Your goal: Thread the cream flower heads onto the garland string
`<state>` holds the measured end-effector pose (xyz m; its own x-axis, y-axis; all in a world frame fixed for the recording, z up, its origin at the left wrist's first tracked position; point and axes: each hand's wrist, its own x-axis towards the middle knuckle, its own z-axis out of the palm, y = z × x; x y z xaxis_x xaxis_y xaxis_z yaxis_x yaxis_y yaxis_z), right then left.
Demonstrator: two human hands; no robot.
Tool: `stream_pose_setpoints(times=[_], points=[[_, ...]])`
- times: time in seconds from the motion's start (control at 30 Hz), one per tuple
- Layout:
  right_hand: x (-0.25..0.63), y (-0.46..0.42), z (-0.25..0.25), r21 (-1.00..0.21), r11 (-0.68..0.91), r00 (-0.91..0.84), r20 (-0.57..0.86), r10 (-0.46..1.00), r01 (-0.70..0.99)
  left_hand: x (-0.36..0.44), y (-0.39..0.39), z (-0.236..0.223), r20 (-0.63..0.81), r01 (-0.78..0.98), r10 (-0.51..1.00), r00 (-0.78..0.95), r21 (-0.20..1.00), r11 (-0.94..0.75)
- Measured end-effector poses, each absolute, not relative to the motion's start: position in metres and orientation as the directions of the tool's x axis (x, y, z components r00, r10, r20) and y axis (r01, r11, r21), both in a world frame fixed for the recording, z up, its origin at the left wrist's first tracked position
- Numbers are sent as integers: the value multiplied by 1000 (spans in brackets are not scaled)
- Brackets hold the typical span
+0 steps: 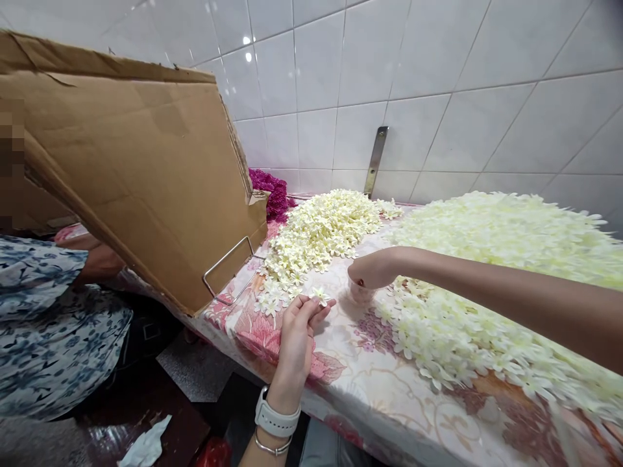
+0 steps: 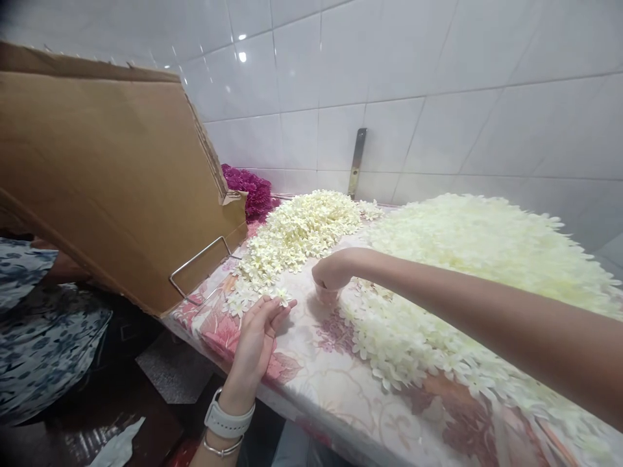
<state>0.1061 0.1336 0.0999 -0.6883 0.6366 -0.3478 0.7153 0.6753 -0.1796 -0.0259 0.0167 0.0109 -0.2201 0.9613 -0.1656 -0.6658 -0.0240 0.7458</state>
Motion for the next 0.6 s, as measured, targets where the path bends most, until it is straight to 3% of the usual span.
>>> stream_pose_setpoints(times=[0.1,0.23,0.47,0.6], points=[[108,136,113,-135,679,-626,-545,558,722,-26,17,10,-156,-658,965,-212,753,-23],[107,135,131,-96,678,-599,-569,563,729,-26,18,9,-143,-651,969,-201,759,-23],[106,75,133,-34,657,-651,-183,737,753,-25,11,13,-146,-614,983,-112,788,47],[116,39,99,-112,750,-754,12,657,651,-17,0,20,-138,-595,990,-39,799,88]])
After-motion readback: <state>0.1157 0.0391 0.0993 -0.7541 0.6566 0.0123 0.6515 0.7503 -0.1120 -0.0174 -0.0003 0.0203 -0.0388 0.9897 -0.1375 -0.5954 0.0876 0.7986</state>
